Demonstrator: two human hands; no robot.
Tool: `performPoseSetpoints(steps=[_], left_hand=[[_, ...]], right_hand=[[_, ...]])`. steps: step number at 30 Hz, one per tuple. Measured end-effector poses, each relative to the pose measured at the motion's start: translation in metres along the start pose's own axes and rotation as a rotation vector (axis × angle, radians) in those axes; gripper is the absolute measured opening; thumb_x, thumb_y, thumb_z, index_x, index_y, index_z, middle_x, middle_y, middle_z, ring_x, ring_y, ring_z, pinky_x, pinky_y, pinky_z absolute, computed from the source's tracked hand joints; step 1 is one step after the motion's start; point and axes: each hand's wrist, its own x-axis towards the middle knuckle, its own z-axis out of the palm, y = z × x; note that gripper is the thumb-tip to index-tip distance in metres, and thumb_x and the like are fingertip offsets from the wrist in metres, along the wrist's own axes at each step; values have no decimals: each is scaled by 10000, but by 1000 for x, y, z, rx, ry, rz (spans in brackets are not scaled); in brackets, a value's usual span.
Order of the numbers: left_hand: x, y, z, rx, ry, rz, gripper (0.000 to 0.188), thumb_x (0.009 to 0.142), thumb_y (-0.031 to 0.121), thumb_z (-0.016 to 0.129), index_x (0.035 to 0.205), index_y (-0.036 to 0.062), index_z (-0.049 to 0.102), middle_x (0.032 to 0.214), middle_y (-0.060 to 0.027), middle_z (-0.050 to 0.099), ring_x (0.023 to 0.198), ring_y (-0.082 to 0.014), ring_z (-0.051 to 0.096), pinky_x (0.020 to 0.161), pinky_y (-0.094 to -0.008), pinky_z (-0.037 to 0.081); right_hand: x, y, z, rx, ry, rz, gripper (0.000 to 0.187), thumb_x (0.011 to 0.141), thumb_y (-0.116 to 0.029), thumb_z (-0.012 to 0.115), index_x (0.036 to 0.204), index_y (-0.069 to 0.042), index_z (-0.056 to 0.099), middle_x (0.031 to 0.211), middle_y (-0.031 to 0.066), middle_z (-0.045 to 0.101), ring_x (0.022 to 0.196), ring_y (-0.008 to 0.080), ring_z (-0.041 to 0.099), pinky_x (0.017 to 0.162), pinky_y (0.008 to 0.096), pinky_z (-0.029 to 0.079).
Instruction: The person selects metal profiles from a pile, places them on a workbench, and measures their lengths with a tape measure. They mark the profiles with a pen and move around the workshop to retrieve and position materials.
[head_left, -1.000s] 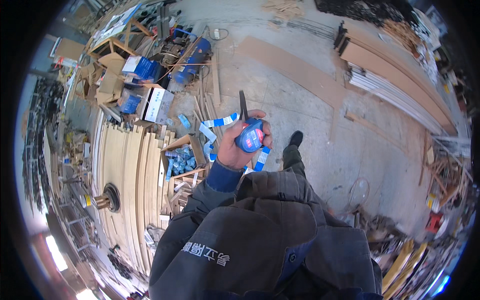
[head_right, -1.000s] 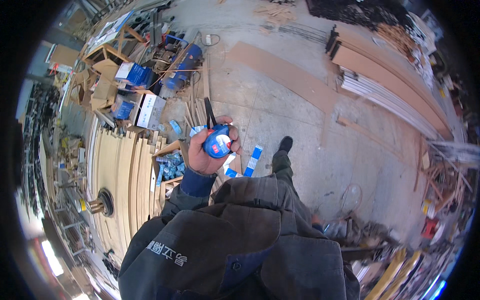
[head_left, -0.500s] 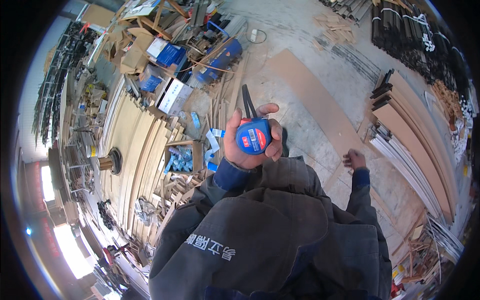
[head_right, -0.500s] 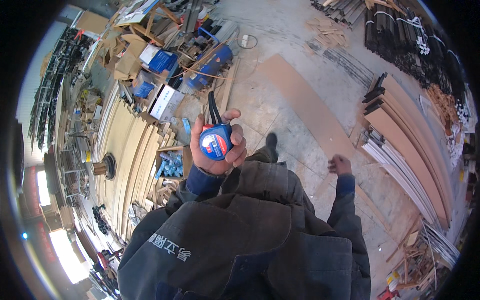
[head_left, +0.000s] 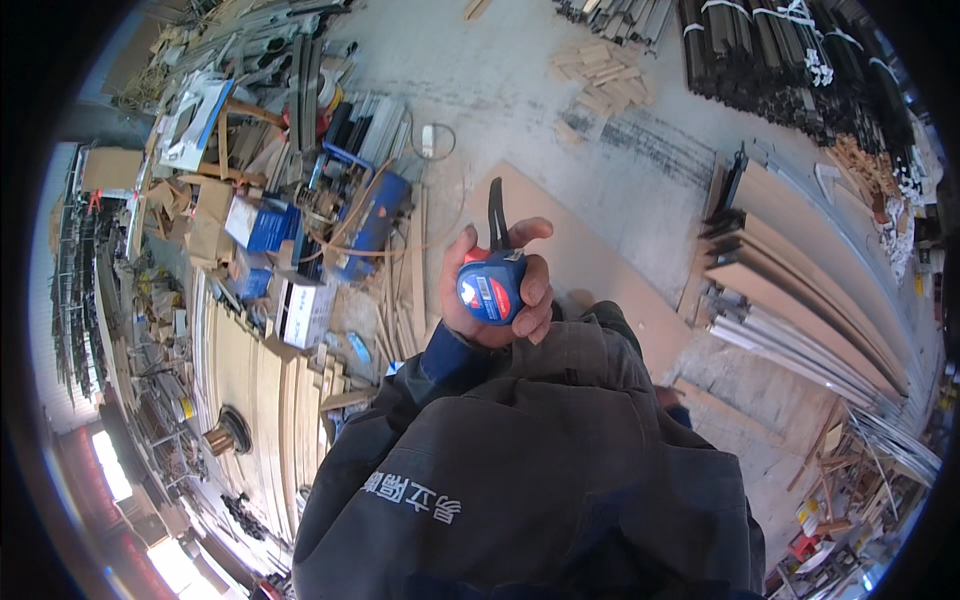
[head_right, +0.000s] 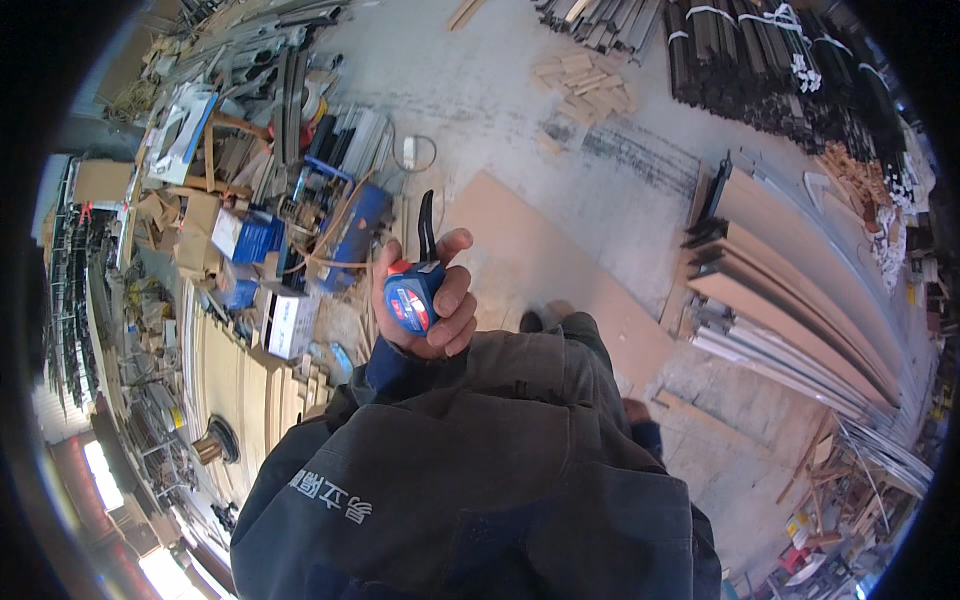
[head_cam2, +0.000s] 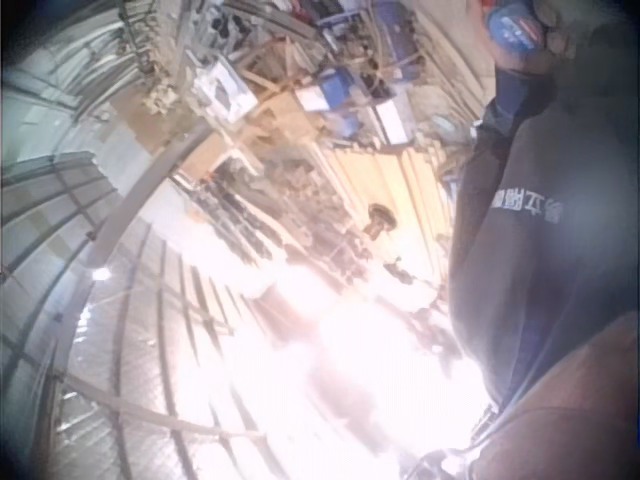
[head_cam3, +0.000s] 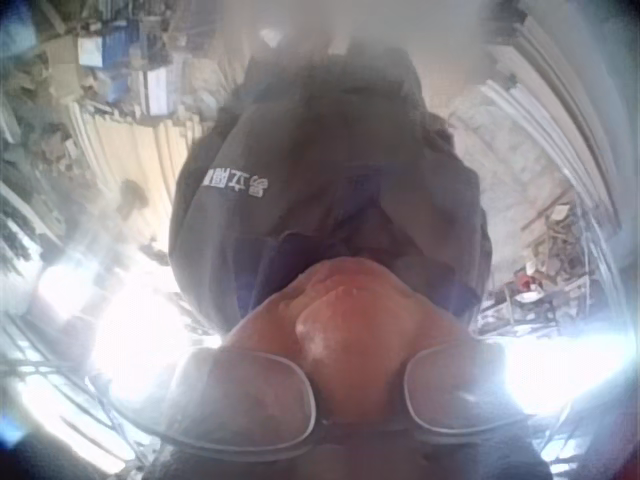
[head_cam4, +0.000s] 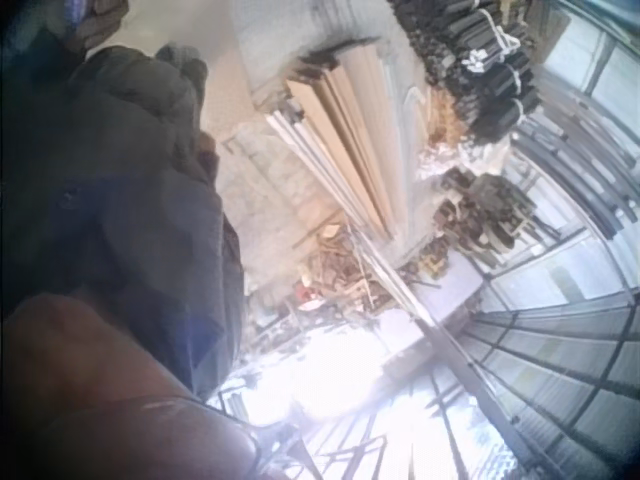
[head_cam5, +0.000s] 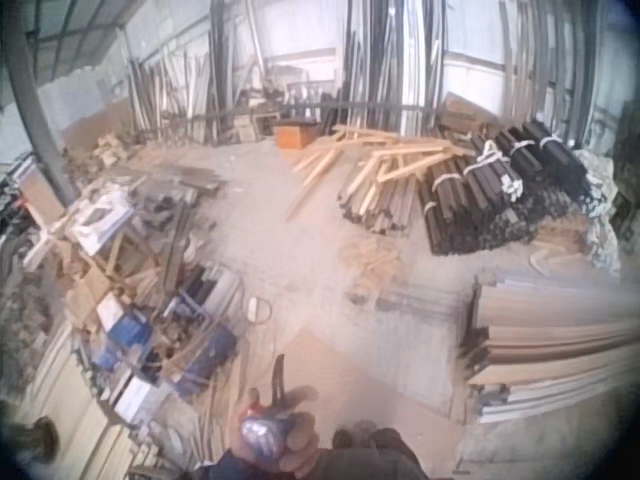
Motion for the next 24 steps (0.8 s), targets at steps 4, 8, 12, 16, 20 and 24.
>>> performPoseSetpoints(steps=[4, 8, 12, 16, 20, 24], left_hand=[[79, 55, -24, 85, 80, 19, 743, 996, 628, 325, 1416, 20, 404, 875, -163, 612, 626, -266, 605, 608, -425, 530], [161, 115, -78, 398, 330, 95, 661, 1019, 569, 364, 1379, 20, 448, 947, -195, 634, 717, -292, 654, 693, -423, 549], [219, 190, -151, 758, 717, 21, 573, 1013, 467, 499, 1351, 6, 467, 960, -170, 656, 775, -250, 679, 717, -372, 563], [206, 255, -252, 1248, 1082, 48, 453, 965, 358, 600, 1223, -11, 551, 905, -143, 686, 741, -228, 681, 652, -359, 544], [144, 300, -372, 1762, 1438, -227, 444, 899, 427, 624, 1121, 43, 638, 814, -124, 708, 732, -277, 688, 673, -421, 522], [75, 312, -483, 1516, 1655, -763, 913, 743, 738, 644, 1164, -72, 631, 1221, -314, 632, 1183, -427, 607, 988, -496, 488]], right_hand=[[82, -2, -65, 276, -122, 297, 327, 967, -325, 505, 1049, -57, 674, 974, 181, 721, 921, 325, 691, 776, 497, 538], [190, -1, -153, 268, -174, 323, 306, 954, -303, 528, 1085, -65, 669, 960, 181, 725, 873, 312, 696, 731, 495, 553], [316, -2, -274, 315, -212, 330, 297, 941, -281, 551, 1122, -73, 663, 947, 182, 728, 826, 300, 700, 685, 492, 568], [457, -25, -447, 1069, -145, 671, 302, 929, -259, 573, 1158, -81, 657, 934, 182, 731, 779, 287, 705, 639, 490, 583], [578, -147, -642, 914, 52, 426, 290, 947, -216, 555, 1174, -41, 601, 892, 161, 713, 644, 260, 682, 561, 430, 580], [722, -203, -730, 934, 57, 320, 276, 946, -214, 564, 1147, -32, 614, 887, 154, 708, 639, 250, 679, 545, 404, 578]])
